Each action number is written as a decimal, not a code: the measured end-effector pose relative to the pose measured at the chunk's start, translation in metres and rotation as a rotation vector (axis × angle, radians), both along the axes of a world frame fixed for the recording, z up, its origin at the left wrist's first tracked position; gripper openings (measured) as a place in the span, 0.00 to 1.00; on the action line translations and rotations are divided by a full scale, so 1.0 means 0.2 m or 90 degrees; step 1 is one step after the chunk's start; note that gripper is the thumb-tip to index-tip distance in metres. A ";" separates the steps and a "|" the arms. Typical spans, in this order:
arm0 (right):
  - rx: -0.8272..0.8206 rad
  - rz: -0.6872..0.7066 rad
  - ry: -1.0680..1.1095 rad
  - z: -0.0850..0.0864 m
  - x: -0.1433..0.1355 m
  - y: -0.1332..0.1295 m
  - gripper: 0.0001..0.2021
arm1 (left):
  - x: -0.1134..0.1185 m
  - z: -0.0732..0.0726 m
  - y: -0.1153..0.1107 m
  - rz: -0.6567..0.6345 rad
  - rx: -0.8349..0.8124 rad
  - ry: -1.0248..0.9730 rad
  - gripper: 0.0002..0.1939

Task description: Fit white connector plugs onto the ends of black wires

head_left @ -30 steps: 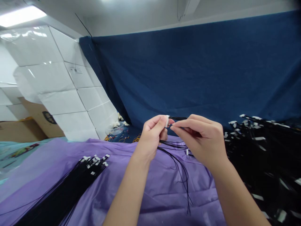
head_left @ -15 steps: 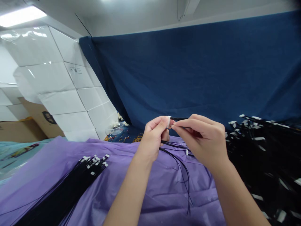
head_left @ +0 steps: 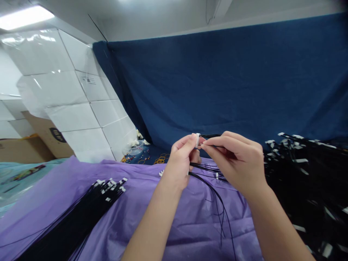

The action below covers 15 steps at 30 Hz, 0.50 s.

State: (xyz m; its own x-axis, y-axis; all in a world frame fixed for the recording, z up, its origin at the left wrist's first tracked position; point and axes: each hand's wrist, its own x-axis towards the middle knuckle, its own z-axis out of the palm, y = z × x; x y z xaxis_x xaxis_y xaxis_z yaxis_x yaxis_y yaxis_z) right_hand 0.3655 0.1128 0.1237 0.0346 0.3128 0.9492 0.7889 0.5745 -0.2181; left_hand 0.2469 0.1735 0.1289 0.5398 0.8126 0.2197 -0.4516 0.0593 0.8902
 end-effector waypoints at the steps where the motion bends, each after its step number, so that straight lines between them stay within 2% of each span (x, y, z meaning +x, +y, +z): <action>1: -0.001 0.001 0.000 0.00 0.00 0.00 0.03 | 0.00 0.00 0.00 0.001 -0.007 0.003 0.18; 7: -0.001 0.010 -0.004 -0.01 0.00 0.02 0.03 | -0.03 0.01 -0.01 0.004 -0.013 0.008 0.19; 13: 0.016 0.032 0.024 -0.03 -0.03 0.05 0.02 | -0.07 0.02 -0.03 0.061 0.093 0.001 0.17; 15: 0.008 0.037 0.042 -0.03 -0.04 0.04 0.03 | -0.08 0.03 -0.03 0.055 0.104 -0.001 0.16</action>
State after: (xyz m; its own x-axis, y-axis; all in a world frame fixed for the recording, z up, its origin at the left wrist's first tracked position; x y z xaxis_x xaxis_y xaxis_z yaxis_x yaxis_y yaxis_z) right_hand 0.3567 0.1212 0.1178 0.0794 0.3038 0.9494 0.7384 0.6219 -0.2607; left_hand 0.2309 0.1668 0.1339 0.4692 0.8093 0.3535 -0.4506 -0.1249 0.8840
